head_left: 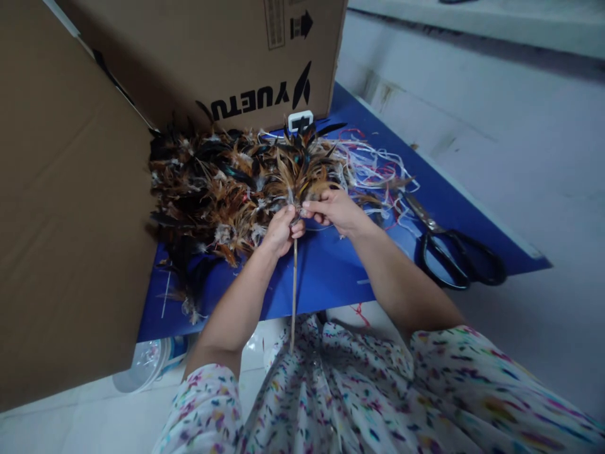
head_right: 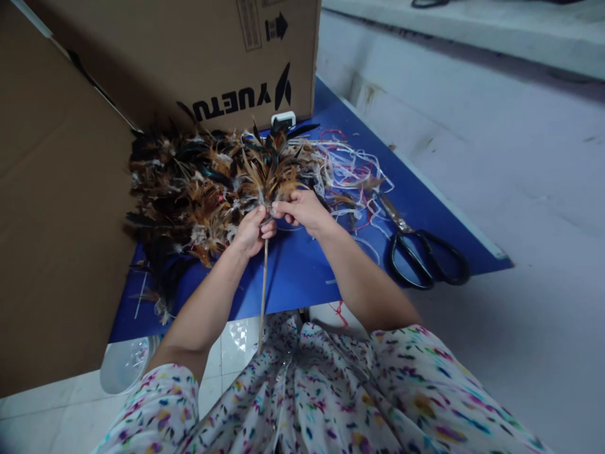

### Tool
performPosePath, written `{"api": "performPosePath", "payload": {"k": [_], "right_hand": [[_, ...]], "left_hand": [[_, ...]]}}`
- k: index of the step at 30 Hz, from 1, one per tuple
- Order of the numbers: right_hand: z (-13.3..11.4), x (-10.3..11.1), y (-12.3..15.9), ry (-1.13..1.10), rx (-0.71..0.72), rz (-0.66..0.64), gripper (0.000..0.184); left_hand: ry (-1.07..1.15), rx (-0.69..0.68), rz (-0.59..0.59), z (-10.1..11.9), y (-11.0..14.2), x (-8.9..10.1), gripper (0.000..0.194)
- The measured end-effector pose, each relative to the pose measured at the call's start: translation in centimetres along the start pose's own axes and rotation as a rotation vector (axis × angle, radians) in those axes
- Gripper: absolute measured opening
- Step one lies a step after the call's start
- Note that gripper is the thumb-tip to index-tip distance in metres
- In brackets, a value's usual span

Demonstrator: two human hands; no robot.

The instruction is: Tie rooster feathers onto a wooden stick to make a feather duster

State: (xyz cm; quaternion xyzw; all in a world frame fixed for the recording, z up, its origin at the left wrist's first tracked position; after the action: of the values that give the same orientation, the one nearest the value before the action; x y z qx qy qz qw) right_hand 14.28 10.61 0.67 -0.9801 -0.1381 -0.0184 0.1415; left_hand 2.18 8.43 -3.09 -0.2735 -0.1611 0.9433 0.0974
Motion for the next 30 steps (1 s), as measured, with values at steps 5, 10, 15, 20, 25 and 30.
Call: {"api": "performPosePath", "payload": {"k": [5, 10, 15, 20, 25, 30], "right_hand": [[0.5, -0.1, -0.3, -0.022, 0.022, 0.018, 0.027], [0.6, -0.3, -0.2, -0.051, 0.033, 0.020, 0.039], [0.6, -0.4, 0.0, -0.036, -0.007, 0.030, 0.036], [0.8, -0.6, -0.2, -0.072, -0.042, 0.018, 0.034], [1.3, -0.8, -0.5, -0.134, -0.106, -0.053, 0.039], [1.4, -0.5, -0.5, -0.106, -0.129, -0.049, 0.036]], "left_hand": [[-0.012, 0.018, -0.015, -0.1, 0.1, -0.1, 0.019], [-0.033, 0.017, -0.034, -0.1, 0.2, -0.4, 0.020], [-0.051, 0.025, -0.031, 0.0, 0.3, -0.6, 0.019], [-0.040, 0.018, -0.037, 0.1, 0.3, -0.5, 0.017], [-0.036, 0.033, -0.026, 0.0, 0.4, -0.5, 0.016], [-0.036, 0.029, -0.036, 0.1, 0.4, -0.5, 0.019]]}}
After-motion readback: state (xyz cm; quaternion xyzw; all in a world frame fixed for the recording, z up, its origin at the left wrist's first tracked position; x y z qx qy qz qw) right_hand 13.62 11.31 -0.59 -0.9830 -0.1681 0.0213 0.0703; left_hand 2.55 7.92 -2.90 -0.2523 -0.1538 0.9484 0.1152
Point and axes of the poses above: each hand's wrist, its own y-axis away from the middle knuckle, its own x-axis out of the back of the hand, z = x × y, the point moved 5 cm from there along -y, towards the middle knuckle, and after that the axes turned 3 degrees about -x, right-handed, at the moved point
